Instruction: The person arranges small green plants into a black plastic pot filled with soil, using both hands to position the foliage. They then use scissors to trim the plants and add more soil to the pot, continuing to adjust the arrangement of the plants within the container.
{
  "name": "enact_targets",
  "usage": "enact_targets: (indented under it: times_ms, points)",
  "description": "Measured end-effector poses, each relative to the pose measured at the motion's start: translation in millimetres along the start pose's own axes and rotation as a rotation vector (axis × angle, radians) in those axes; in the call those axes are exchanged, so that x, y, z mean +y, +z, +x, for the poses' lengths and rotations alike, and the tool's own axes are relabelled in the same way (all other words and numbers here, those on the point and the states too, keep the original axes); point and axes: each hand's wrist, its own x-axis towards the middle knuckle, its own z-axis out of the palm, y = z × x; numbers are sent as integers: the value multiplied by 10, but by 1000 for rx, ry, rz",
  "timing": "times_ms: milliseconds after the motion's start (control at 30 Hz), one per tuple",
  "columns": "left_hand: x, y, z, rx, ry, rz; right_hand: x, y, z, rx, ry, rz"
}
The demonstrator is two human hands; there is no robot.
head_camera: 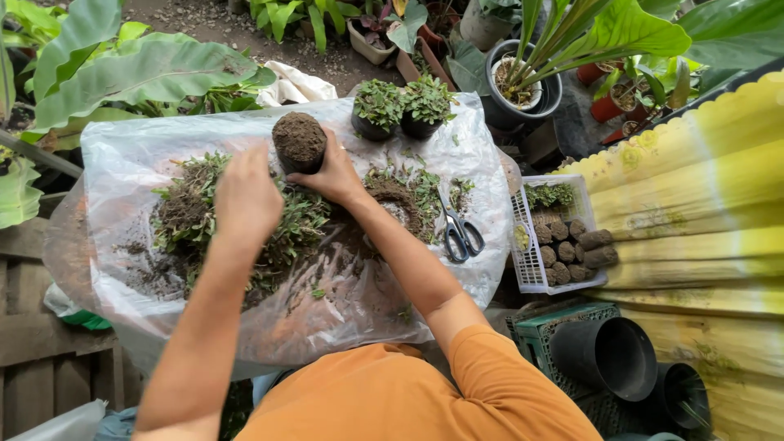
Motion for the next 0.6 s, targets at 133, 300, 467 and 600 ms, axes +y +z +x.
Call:
enact_targets:
  times_ms: [133, 300, 467, 600]
  points:
    - [-499, 375, 468, -175, -67, 87, -111, -33, -41, 38, 0, -221]
    - [-691, 738, 602, -327, -101, -143, 64, -17, -31, 45, 7, -230]
    - [-67, 286, 604, -223, 14, -136, -298, -462, -59, 116, -69, -158]
    - [699, -215, 509, -159, 157, -258, -713, -1136, -267, 107, -114, -9]
